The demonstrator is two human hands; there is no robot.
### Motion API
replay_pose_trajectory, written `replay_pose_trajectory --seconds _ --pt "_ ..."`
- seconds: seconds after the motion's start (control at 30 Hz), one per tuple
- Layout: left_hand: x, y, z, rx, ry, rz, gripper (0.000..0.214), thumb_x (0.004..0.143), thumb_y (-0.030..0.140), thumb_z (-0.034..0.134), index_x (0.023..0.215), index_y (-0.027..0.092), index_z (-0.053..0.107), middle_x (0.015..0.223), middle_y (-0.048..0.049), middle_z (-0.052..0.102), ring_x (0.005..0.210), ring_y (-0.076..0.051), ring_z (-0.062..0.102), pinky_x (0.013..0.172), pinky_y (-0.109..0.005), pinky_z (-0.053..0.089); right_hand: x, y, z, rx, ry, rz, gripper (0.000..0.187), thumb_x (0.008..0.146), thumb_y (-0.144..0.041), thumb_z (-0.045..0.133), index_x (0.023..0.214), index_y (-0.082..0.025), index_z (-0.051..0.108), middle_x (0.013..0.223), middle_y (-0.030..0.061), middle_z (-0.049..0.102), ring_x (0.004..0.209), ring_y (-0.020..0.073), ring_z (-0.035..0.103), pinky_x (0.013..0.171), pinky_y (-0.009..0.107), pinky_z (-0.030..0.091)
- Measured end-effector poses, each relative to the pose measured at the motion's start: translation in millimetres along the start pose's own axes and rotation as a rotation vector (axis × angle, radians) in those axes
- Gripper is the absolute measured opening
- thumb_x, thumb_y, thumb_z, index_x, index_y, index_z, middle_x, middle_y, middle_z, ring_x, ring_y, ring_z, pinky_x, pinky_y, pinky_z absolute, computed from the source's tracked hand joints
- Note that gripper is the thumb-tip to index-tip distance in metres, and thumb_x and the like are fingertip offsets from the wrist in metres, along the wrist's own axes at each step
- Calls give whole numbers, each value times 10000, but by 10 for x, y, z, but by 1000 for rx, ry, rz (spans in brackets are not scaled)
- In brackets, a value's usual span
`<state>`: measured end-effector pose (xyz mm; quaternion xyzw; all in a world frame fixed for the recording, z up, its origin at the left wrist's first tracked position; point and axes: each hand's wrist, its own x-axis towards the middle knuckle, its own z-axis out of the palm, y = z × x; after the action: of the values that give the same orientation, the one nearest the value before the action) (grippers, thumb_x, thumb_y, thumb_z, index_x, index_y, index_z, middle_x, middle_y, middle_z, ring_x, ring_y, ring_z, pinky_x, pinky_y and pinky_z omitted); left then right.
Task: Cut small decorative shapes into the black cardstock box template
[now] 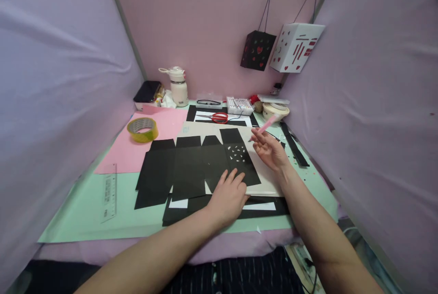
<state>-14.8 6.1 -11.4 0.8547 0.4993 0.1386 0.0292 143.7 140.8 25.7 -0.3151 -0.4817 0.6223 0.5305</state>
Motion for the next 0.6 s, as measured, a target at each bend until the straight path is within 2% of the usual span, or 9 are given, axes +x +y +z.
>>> replay_pose_trajectory --seconds 0.03,0.1,0.17,0.27,0.37,0.5,0.6 --pt "0 -1 5 6 -1 3 237 929 320 477 978 133 614 1347 -102 509 1321 -292 366 1103 -489 265 -11 41 11 41 43 -5 195 737 -321 659 905 -233 614 716 3 638 595 114 550 498 222 428" --pt "-2 -1 13 21 -4 9 241 928 325 477 978 133 613 1349 -103 507 1320 -297 365 1100 -491 269 -15 126 30 100 101 9 109 729 -280 669 746 -204 593 456 -62 436 407 66 348 386 193 290" --pt "-3 2 17 34 -3 12 244 928 328 476 980 132 613 1345 -103 508 1318 -299 366 1097 -489 274 -8 196 46 105 72 60 115 748 -292 617 714 -184 599 399 -75 345 370 56 229 353 203 187" --pt "-2 3 19 48 0 15 255 929 339 472 978 133 615 1338 -105 512 1314 -300 367 1095 -487 275 -12 255 68 32 -57 175 192 737 -295 574 854 -163 649 503 -25 502 394 61 290 368 214 168" --pt "0 -1 19 53 2 20 261 928 346 471 979 135 615 1336 -104 512 1311 -298 369 1095 -485 272 -44 280 80 -110 -155 252 233 699 -277 640 901 -160 657 664 19 604 484 76 407 402 219 209" --pt "1 -5 13 51 -2 20 265 930 346 465 979 134 617 1335 -102 511 1308 -294 373 1093 -482 273 -81 302 71 -292 -149 201 175 700 -310 668 767 -153 633 593 -3 558 471 70 367 418 231 205" --pt "1 -2 8 51 0 20 265 928 349 469 974 136 618 1326 -101 518 1304 -291 376 1093 -480 273 -94 307 63 -426 -123 146 117 694 -267 633 732 -178 566 536 -33 523 449 78 374 431 231 250"
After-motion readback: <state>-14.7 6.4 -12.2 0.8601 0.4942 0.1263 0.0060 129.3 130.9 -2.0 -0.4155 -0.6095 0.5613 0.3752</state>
